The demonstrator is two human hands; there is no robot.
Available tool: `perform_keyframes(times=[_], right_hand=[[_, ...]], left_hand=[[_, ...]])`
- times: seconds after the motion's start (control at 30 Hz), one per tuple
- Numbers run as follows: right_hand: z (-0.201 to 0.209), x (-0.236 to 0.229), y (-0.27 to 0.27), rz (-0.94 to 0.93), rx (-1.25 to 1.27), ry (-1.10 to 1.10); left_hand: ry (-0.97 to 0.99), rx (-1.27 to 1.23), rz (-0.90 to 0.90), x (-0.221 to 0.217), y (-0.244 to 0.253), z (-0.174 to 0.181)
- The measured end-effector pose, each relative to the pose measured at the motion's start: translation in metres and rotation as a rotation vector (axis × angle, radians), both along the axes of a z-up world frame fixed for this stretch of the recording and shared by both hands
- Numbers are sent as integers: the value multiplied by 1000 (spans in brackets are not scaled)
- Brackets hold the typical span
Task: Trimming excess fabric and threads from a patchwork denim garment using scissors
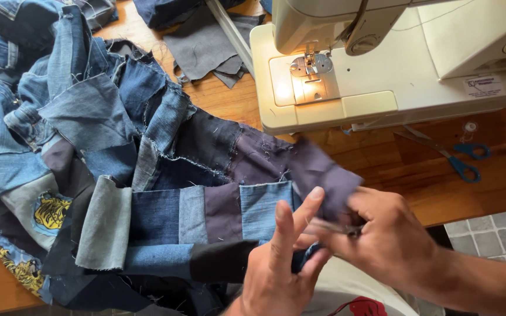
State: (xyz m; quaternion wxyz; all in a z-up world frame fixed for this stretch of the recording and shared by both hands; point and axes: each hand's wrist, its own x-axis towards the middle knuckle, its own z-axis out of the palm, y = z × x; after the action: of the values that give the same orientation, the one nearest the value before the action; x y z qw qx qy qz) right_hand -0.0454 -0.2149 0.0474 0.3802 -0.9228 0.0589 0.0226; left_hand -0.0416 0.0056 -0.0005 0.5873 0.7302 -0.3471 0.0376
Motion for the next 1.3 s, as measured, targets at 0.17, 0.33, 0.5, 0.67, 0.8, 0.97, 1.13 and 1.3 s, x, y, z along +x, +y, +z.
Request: perform_keyframes(times=[0.17,0.33,0.5,0.67,0.8,0.97,1.13,1.3], right_hand=[[-23,-22,-11,-237,354,-7],[-70,-56,-22,-635,1078,107],[-71,-59,-13,-525,1288,84],[-100,-69,-16,-509,1428,-45],[-99,-75,-27,-431,1533,-39],[-96,-76,-34,-284,1626,62],[-108,-88,-47,-537,1518,104],[-85,-76,-52,-600,1314,85]], left_hand=[[8,-127,139,-4,-3,-11],[-154,-44,176,6,-4,-2],[-190,22,161,8,-12,-1],[-176,-7,156,10,-14,-5],[-449,11,217,7,-15,-14],[-743,167,289,-1,-21,-32],[-919,150,293,17,-16,-34],[-812,158,166,25,-12,-18]])
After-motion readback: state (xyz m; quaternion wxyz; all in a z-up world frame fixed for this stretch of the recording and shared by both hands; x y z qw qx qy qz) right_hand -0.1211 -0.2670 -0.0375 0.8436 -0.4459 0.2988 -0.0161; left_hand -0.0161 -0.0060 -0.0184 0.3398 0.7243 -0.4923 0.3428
